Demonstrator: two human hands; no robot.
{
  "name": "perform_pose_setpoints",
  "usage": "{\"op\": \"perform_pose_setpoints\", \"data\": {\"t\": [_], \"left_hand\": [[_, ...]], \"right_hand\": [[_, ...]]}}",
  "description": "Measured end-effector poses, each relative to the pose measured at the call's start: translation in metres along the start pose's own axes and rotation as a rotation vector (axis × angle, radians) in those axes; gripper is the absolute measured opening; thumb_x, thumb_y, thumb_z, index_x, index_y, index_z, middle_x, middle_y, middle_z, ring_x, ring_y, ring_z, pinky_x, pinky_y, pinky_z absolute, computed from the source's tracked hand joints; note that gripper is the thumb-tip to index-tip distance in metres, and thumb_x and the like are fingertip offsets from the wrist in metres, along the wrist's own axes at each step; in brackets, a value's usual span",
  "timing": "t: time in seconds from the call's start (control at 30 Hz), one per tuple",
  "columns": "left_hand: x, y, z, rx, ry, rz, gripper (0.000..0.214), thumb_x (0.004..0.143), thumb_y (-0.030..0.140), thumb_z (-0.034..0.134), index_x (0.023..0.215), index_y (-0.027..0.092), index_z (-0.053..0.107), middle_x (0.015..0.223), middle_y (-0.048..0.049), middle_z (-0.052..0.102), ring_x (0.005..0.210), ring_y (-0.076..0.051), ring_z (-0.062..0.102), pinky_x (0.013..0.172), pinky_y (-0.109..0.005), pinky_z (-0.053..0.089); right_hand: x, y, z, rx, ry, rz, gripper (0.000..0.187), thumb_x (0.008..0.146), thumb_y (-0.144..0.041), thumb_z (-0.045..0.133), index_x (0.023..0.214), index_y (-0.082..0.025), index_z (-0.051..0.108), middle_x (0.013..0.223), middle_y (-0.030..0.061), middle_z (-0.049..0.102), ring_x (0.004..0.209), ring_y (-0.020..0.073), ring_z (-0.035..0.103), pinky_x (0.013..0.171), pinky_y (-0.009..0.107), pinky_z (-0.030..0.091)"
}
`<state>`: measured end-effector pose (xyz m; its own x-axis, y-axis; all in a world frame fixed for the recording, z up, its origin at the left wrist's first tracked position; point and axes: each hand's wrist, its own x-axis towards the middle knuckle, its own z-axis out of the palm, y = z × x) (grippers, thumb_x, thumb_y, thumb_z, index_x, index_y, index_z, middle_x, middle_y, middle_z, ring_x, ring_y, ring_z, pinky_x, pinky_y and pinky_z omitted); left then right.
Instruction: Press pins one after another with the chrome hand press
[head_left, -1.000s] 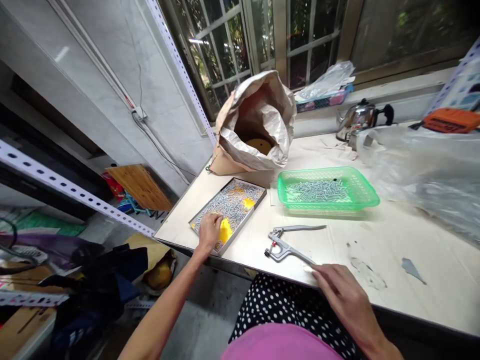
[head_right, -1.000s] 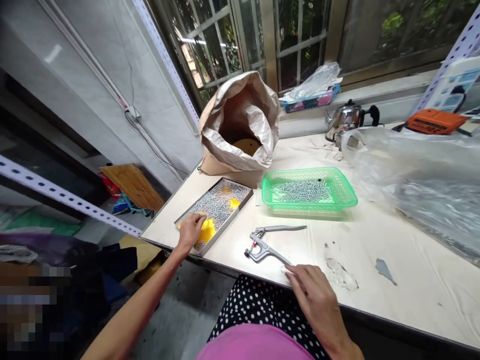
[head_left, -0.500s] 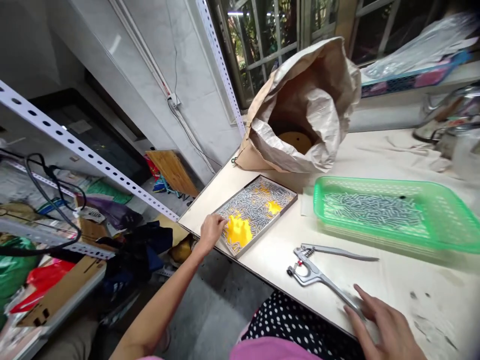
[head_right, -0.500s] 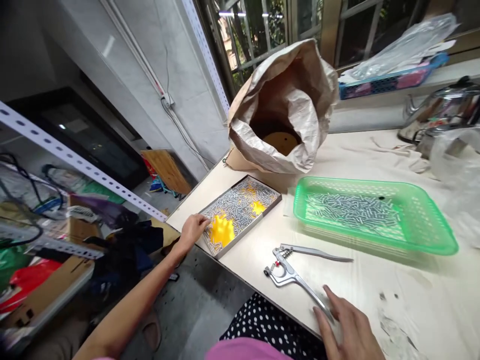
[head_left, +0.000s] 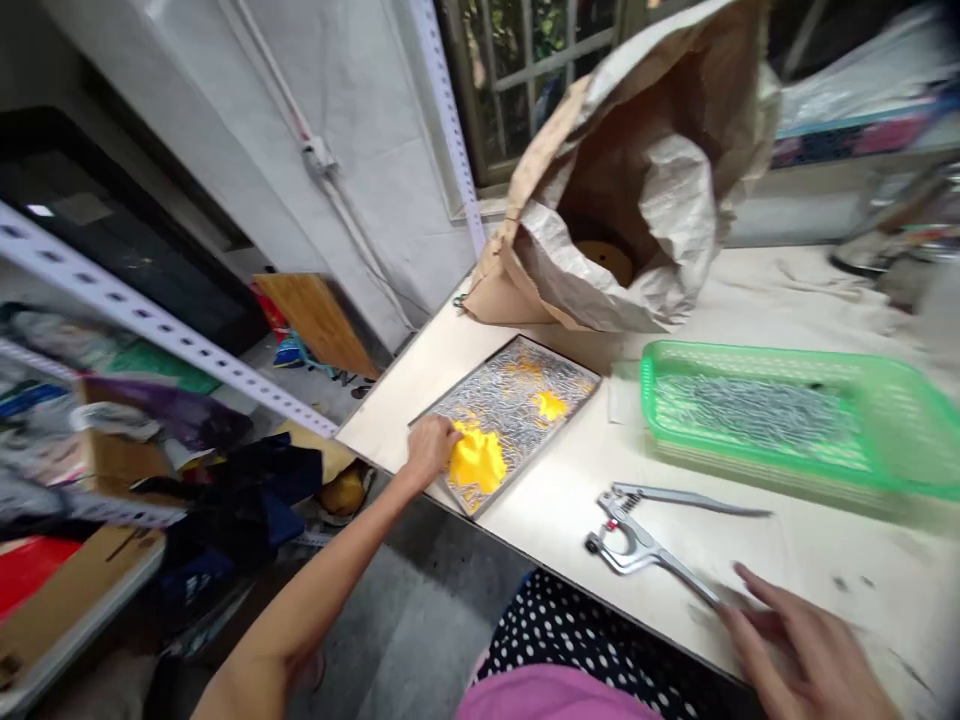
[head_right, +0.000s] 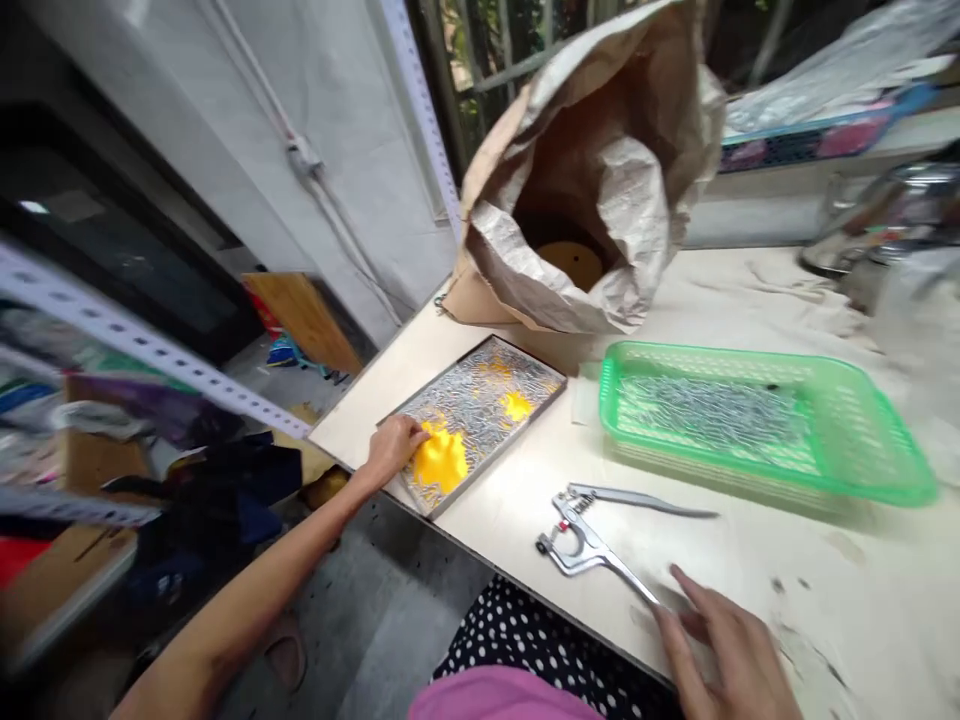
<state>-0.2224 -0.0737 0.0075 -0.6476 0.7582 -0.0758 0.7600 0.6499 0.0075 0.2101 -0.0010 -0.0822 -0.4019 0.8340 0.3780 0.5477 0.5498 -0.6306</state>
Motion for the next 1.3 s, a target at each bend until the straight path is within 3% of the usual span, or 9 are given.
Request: {"op": "perform_pose_setpoints", "data": {"t": [0.1, 0.2, 0.27, 0.43, 0.6, 0.77, 0.87, 1.1, 1.3], "left_hand": [[0.003, -0.005, -0.005, 0.000, -0.026, 0.025, 0.018, 0.087, 0.028, 0.054, 0.082, 0.018, 0.069, 0.093, -0.0092, 0.070, 0.091, -0.024, 0.063, 0.072, -0.029, 0.047], [0.000, 0.001, -0.017, -0.058, 0.108, 0.163, 0.020, 0.084, 0.032, 0.052, 0.082, 0.020, 0.067, 0.089, -0.0080, 0.070, 0.093, -0.026, 0.063, 0.074, -0.031, 0.048], [-0.014, 0.017, -0.028, -0.274, 0.145, 0.221, 0.023, 0.084, 0.039, 0.051, 0.082, 0.020, 0.065, 0.084, -0.0057, 0.069, 0.080, -0.023, 0.063, 0.072, -0.031, 0.048], [-0.067, 0.082, -0.041, -0.789, -0.019, 0.344, 0.025, 0.082, 0.044, 0.055, 0.079, 0.020, 0.063, 0.075, -0.0015, 0.066, 0.070, -0.017, 0.060, 0.066, -0.027, 0.047], [-0.090, 0.111, -0.014, -1.030, -0.176, 0.265, 0.025, 0.081, 0.043, 0.059, 0.078, 0.018, 0.062, 0.070, -0.0003, 0.061, 0.062, -0.013, 0.055, 0.058, -0.024, 0.045], [-0.114, 0.115, 0.018, -1.229, -0.230, 0.125, 0.032, 0.082, 0.049, 0.060, 0.083, 0.017, 0.061, 0.071, -0.0004, 0.059, 0.063, -0.014, 0.057, 0.057, -0.023, 0.047], [-0.118, 0.125, 0.032, -1.233, -0.243, 0.206, 0.031, 0.085, 0.047, 0.059, 0.088, 0.017, 0.063, 0.087, -0.0046, 0.066, 0.080, -0.017, 0.063, 0.070, -0.026, 0.050], [-0.107, 0.142, 0.047, -1.236, -0.265, 0.309, 0.026, 0.088, 0.043, 0.058, 0.091, 0.018, 0.063, 0.092, -0.0051, 0.068, 0.088, -0.019, 0.064, 0.081, -0.027, 0.048], [-0.118, 0.148, 0.049, -1.267, -0.423, 0.224, 0.032, 0.083, 0.048, 0.060, 0.084, 0.016, 0.062, 0.079, -0.0041, 0.066, 0.075, -0.017, 0.062, 0.069, -0.026, 0.050]], "right_hand": [[0.019, -0.029, -0.007, 0.002, -0.108, -0.079, 0.029, 0.096, -0.036, 0.049, 0.121, -0.025, 0.059, 0.107, 0.0092, 0.062, 0.098, 0.0257, 0.060, 0.083, 0.040, 0.051], [0.040, -0.049, 0.000, -0.067, -0.198, -0.117, 0.031, 0.097, -0.030, 0.049, 0.126, -0.020, 0.056, 0.108, 0.0108, 0.062, 0.100, 0.0260, 0.057, 0.086, 0.042, 0.048], [0.050, -0.055, 0.007, -0.137, -0.265, -0.120, 0.032, 0.095, -0.028, 0.053, 0.126, -0.019, 0.056, 0.109, 0.0116, 0.061, 0.098, 0.0267, 0.055, 0.084, 0.043, 0.048], [0.057, -0.059, 0.010, -0.220, -0.389, -0.132, 0.039, 0.091, -0.027, 0.060, 0.128, -0.018, 0.055, 0.109, 0.0122, 0.059, 0.097, 0.0268, 0.051, 0.082, 0.041, 0.045], [0.076, -0.073, 0.005, -0.302, -0.374, -0.290, 0.036, 0.095, -0.023, 0.053, 0.131, -0.027, 0.054, 0.116, 0.0096, 0.059, 0.101, 0.0257, 0.047, 0.086, 0.041, 0.038], [0.113, -0.089, 0.017, -0.370, -0.707, -0.573, 0.015, 0.095, -0.020, 0.052, 0.095, -0.020, 0.068, 0.099, 0.0076, 0.060, 0.095, 0.0231, 0.047, 0.077, 0.036, 0.037], [0.128, -0.088, 0.027, -0.366, -0.784, -0.667, 0.016, 0.094, -0.016, 0.051, 0.086, -0.015, 0.065, 0.097, 0.0085, 0.058, 0.092, 0.0212, 0.047, 0.075, 0.034, 0.037], [0.116, -0.073, 0.042, -0.109, -0.637, -0.446, 0.012, 0.097, -0.016, 0.046, 0.095, -0.013, 0.057, 0.094, 0.0072, 0.058, 0.080, 0.0162, 0.052, 0.071, 0.029, 0.043], [0.159, -0.054, -0.018, 0.033, -0.061, -0.307, 0.016, 0.098, -0.018, 0.039, 0.093, -0.017, 0.054, 0.087, 0.0051, 0.057, 0.082, 0.0168, 0.054, 0.076, 0.030, 0.045]]}}
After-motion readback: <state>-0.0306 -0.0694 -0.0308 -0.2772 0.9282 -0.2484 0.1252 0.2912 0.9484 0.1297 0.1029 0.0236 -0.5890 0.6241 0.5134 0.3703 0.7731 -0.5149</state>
